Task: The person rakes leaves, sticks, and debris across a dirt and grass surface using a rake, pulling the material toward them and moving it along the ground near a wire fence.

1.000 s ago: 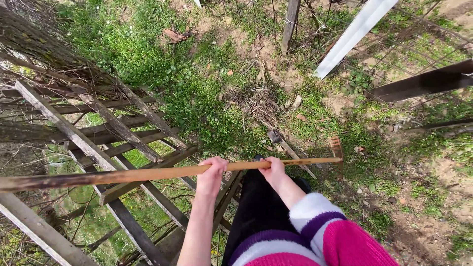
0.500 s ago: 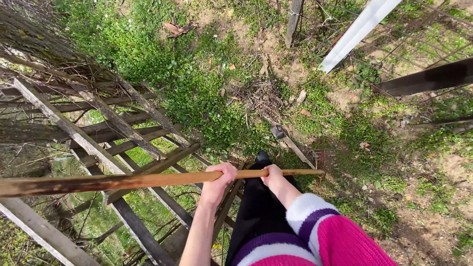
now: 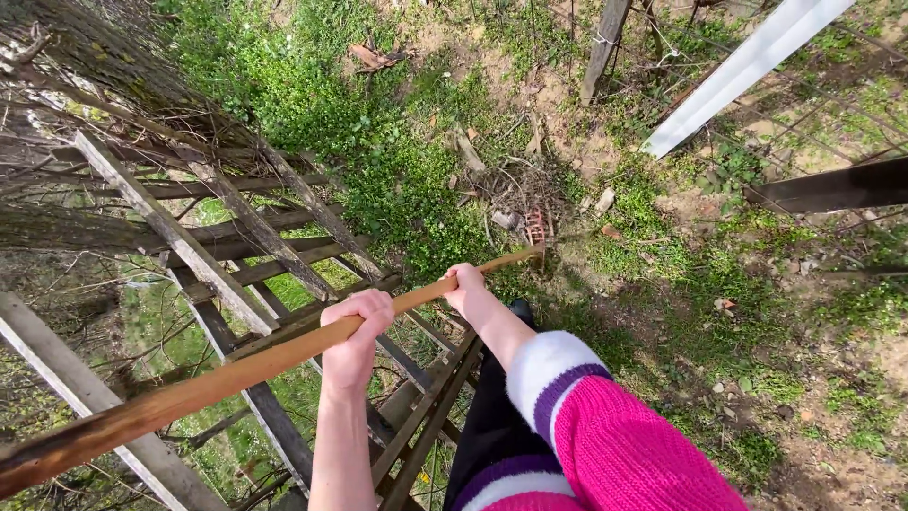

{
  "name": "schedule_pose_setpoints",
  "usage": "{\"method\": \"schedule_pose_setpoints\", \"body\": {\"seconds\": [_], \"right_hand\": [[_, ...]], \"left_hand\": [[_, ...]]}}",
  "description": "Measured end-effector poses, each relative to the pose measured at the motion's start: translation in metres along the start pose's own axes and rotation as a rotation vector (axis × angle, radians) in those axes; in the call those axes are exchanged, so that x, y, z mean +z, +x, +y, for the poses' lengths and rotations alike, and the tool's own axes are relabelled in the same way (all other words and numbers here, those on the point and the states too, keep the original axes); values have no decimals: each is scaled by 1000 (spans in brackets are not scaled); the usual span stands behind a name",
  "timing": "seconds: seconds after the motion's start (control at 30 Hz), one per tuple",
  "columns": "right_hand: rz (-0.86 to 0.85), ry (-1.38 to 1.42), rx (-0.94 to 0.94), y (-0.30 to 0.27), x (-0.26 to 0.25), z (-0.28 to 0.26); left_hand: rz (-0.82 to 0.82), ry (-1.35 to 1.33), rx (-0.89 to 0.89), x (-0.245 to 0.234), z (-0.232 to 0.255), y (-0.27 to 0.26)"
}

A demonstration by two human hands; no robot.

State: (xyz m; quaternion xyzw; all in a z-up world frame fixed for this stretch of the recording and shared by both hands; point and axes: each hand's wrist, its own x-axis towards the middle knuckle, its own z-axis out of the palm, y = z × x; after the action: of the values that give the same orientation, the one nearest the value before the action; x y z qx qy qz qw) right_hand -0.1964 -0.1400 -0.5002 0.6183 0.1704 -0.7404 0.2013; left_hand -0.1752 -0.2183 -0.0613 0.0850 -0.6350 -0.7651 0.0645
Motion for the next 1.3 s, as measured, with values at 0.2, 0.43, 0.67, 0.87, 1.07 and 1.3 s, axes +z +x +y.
{"method": "schedule_pose_setpoints", "body": {"seconds": [0.2, 0.43, 0.67, 0.87, 1.07, 1.3], "right_hand": [[-52, -46, 78, -57, 22, 8], [-133, -98, 168, -189, 95, -14], [-190, 13, 161, -204, 118, -37], [-227, -311, -73, -146, 79, -82], [-41, -132, -205, -102, 25, -172], [133, -10, -291, -14, -26, -271]], "left_hand": [[40, -61, 123, -14, 17, -4], [17, -1, 179, -11, 59, 4], [132, 1, 210, -12, 54, 8], [237, -164, 223, -33, -12, 28], [143, -219, -53, 6, -106, 56], [-81, -132, -231, 109, -140, 99]]}}
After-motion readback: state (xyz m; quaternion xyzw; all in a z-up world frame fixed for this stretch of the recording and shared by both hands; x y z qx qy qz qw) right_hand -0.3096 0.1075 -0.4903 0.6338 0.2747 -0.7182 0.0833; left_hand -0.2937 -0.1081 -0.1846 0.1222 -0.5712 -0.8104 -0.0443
